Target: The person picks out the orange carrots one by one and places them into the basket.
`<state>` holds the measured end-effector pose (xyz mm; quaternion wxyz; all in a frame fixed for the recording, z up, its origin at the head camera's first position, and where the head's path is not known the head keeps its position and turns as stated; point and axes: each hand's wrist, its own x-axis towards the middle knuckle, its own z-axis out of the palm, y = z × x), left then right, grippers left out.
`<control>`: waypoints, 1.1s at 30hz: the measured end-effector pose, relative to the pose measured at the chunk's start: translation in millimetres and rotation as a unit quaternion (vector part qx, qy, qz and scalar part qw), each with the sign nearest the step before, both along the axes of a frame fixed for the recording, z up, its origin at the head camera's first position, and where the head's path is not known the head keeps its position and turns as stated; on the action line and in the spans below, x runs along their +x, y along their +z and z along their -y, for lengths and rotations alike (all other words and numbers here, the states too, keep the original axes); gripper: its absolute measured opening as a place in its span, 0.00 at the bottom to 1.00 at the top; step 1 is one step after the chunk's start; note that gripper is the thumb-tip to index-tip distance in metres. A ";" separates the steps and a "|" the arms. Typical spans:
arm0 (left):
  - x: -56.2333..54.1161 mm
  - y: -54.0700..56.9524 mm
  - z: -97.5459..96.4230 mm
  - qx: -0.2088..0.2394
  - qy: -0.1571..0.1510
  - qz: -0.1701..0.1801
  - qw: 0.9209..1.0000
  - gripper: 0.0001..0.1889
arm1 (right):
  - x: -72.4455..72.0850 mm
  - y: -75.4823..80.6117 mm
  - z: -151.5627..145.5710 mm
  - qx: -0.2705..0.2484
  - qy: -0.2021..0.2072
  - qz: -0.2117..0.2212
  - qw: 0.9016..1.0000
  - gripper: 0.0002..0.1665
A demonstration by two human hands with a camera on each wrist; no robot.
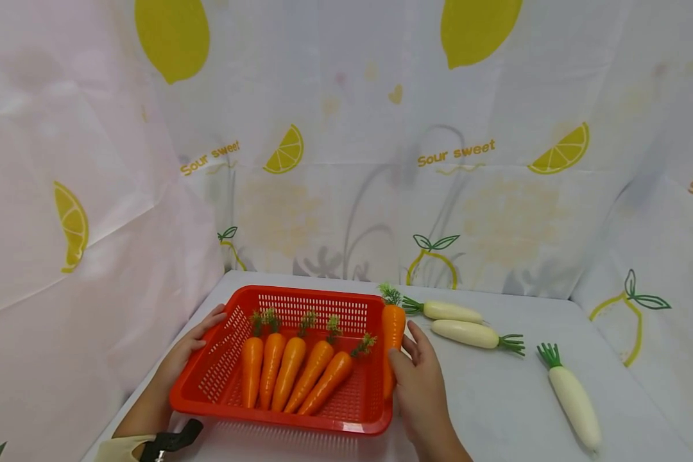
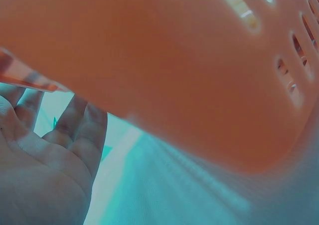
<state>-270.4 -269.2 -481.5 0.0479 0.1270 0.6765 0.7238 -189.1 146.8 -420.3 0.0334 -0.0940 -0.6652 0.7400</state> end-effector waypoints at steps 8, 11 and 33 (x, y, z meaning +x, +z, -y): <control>0.0 -1.0 2.1 0.000 -0.013 -0.018 1.000 0.33 | -1.4 4.8 9.6 0.015 0.008 -0.005 1.000 0.39; 0.8 -1.0 2.2 0.002 -0.011 -0.019 1.000 0.33 | -1.5 5.4 13.9 0.023 0.013 -0.004 1.000 0.38; 0.7 -1.9 2.3 0.003 -0.006 -0.007 1.000 0.34 | -3.8 7.8 24.6 0.050 0.023 0.019 0.998 0.40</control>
